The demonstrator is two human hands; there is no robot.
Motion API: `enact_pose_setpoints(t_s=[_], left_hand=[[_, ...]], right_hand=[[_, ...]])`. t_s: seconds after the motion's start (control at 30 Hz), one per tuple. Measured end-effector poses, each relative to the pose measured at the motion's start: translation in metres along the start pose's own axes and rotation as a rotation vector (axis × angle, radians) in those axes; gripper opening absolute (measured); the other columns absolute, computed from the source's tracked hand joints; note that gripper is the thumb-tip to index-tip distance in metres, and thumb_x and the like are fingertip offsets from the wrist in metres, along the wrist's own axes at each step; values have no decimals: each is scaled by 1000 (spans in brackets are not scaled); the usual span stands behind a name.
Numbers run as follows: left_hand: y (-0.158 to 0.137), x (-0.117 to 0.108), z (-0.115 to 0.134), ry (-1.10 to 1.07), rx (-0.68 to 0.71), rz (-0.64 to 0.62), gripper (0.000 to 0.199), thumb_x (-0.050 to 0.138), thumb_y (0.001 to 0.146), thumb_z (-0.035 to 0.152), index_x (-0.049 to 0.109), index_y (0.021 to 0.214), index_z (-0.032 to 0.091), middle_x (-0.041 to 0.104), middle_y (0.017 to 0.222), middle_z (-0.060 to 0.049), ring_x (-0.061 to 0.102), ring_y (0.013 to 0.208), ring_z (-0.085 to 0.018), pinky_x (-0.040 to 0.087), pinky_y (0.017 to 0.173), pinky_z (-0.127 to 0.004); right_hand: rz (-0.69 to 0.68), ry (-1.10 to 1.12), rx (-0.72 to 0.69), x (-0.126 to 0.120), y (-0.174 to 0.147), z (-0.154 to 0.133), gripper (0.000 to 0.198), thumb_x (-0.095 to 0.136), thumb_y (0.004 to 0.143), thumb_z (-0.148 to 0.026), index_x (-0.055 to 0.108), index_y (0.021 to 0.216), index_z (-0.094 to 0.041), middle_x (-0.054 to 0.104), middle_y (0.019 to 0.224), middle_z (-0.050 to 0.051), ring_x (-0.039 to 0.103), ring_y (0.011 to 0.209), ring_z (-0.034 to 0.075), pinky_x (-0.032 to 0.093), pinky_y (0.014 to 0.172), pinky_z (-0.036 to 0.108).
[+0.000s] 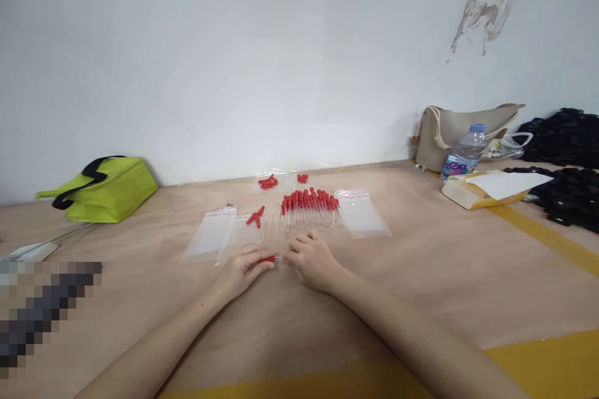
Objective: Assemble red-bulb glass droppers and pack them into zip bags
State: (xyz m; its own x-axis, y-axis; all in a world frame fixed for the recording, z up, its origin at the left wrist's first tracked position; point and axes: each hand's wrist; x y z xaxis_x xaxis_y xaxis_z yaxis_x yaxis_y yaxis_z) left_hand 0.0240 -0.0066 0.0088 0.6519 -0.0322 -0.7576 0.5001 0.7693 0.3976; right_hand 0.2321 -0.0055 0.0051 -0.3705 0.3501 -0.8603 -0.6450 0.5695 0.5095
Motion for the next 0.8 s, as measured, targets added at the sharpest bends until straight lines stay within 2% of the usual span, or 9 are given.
enact_pose_setpoints(t_s=[0.07,0.13,0.27,0.37,0.5,0.6,0.7,0.8], left_hand=[[-2,-2,-4,38,-55,93,28,52,81,34,55,107,23,55,94,-4,53,85,-16,44,72,-26],[-3,-2,-9,75,-139,143,31,51,80,34,51,108,22,52,92,-4,52,80,-15,45,68,-25],[-4,-1,-14,141,-192,76,17,51,79,30,53,92,19,50,75,0,49,65,-13,42,61,-25],[-3,0,-14,164,-157,29,12,48,80,27,56,85,18,51,73,-1,50,68,-14,40,62,-25],[-2,0,-14,164,-161,25,13,48,80,28,56,85,18,51,71,-1,49,68,-15,40,61,-25],[-2,0,-14,162,-160,28,13,49,79,28,56,85,18,51,70,0,49,67,-15,39,61,-25],[-2,0,-15,163,-156,27,13,49,79,28,56,84,18,51,69,0,49,66,-14,39,61,-25],[-2,1,-15,170,-149,25,13,49,80,28,56,84,18,51,68,0,49,66,-15,38,60,-24]], right_hand=[[27,0,101,-2,2,6,17,46,81,-21,64,77,-20,61,75,5,50,78,17,26,70,31],[70,44,292,-2,8,17,18,47,80,-22,64,74,-20,63,73,4,52,74,16,27,69,30],[111,141,710,6,28,51,19,47,77,-25,64,68,-20,65,66,2,54,63,16,29,63,28],[152,138,875,17,45,69,17,49,75,-27,64,75,-20,67,76,3,57,73,18,30,67,29],[125,82,983,29,59,76,18,49,75,-31,62,81,-21,65,76,3,57,77,18,28,74,32],[117,47,1002,32,62,75,20,49,75,-35,59,81,-19,64,75,3,56,77,19,26,75,33],[133,19,965,30,62,68,23,48,76,-38,58,82,-19,64,80,4,55,78,19,24,76,34],[102,17,838,30,67,51,24,44,79,-37,61,79,-20,65,84,6,54,84,19,22,78,35]])
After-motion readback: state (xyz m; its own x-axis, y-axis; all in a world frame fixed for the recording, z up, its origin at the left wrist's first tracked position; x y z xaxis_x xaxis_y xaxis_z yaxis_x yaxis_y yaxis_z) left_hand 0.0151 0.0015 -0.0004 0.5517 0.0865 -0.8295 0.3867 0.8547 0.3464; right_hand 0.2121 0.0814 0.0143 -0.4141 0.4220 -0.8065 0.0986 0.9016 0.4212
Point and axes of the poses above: each hand's wrist, its own y-axis towards the middle knuckle, its own x-axis out of the palm, z = x × y
